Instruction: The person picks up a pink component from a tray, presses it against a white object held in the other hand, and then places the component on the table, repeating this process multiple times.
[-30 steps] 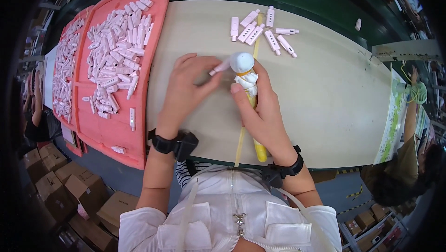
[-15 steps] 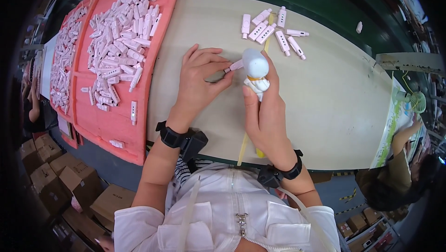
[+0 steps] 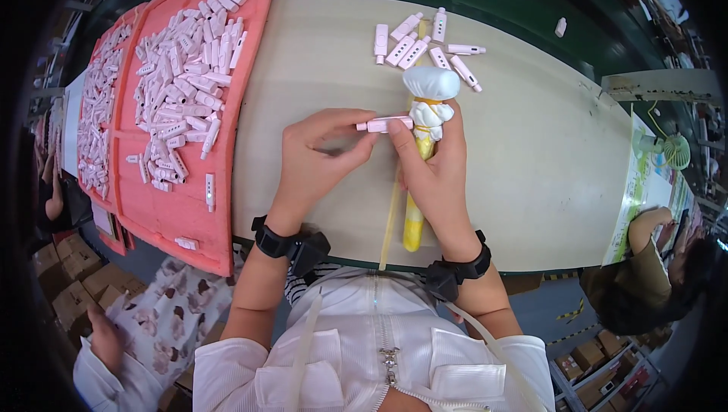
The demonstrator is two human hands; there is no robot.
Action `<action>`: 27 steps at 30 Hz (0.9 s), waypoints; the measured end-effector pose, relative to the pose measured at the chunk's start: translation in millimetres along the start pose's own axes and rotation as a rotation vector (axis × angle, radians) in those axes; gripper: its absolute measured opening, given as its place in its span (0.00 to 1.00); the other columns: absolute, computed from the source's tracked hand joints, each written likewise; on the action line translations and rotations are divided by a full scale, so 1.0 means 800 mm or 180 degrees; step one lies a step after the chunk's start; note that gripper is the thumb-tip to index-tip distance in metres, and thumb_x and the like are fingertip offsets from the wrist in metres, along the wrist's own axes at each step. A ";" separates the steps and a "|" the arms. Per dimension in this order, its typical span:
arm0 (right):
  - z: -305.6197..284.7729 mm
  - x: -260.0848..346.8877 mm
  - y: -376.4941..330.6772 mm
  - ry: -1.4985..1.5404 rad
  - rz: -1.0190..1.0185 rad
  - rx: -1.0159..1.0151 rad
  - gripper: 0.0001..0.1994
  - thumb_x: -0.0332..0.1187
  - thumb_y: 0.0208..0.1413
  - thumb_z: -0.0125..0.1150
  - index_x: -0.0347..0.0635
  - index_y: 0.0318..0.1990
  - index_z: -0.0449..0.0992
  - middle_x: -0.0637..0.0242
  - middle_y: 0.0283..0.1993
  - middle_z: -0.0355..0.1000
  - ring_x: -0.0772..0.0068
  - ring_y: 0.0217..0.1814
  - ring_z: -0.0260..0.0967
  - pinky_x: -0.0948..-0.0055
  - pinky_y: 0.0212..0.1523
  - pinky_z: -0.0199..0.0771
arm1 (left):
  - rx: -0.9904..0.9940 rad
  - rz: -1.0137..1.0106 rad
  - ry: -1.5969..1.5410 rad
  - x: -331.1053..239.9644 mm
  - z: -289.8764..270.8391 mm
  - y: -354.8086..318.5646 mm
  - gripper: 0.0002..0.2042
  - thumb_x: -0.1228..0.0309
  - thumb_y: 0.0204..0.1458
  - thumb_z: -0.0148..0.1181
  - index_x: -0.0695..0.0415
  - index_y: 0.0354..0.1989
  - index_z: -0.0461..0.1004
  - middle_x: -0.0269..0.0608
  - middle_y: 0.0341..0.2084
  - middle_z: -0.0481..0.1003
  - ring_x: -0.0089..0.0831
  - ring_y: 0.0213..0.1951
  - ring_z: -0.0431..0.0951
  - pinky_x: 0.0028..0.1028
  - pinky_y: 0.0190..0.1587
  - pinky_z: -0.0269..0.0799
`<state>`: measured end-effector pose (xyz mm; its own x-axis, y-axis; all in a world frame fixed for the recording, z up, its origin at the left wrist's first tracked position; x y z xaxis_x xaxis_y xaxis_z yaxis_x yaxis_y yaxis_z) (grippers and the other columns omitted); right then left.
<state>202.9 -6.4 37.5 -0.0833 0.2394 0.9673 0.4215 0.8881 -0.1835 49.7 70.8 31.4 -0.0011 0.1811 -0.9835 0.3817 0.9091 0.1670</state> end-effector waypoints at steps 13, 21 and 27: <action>0.003 0.009 -0.003 0.0007 -0.0740 -0.0163 0.24 0.32 0.66 0.62 0.39 0.66 0.60 0.68 0.43 0.74 0.88 0.23 0.64 0.84 0.18 0.63 | 0.0012 -0.0486 -0.1324 0.019 0.019 -0.015 0.09 0.82 0.55 0.67 0.65 0.44 0.84 0.41 0.38 0.82 0.25 0.39 0.85 0.20 0.43 0.82; 0.003 0.012 -0.005 0.0420 -0.0337 -0.0035 0.19 0.34 0.70 0.56 0.39 0.63 0.61 0.68 0.40 0.74 0.88 0.19 0.61 0.83 0.17 0.63 | 0.0265 -0.0993 -0.1651 0.023 0.008 -0.006 0.09 0.83 0.55 0.66 0.70 0.44 0.81 0.47 0.40 0.83 0.26 0.41 0.85 0.19 0.42 0.81; 0.011 0.009 -0.005 0.0295 -0.0319 0.0233 0.19 0.35 0.72 0.53 0.39 0.64 0.60 0.65 0.43 0.76 0.88 0.17 0.59 0.82 0.17 0.63 | 0.0259 -0.0832 -0.1314 0.021 -0.003 -0.004 0.10 0.84 0.56 0.66 0.71 0.46 0.80 0.48 0.39 0.83 0.28 0.39 0.86 0.20 0.43 0.81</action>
<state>192.7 -4.8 43.9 -0.0366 0.1139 0.9928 0.3480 0.9327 -0.0942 45.8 71.5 14.7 0.2536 -0.2278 -0.9401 0.4886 0.8689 -0.0788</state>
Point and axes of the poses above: each hand's wrist, its own y-axis towards the middle knuckle, its own z-axis out of the palm, x = y × z, the point moved 10 cm from there along y, towards the middle knuckle
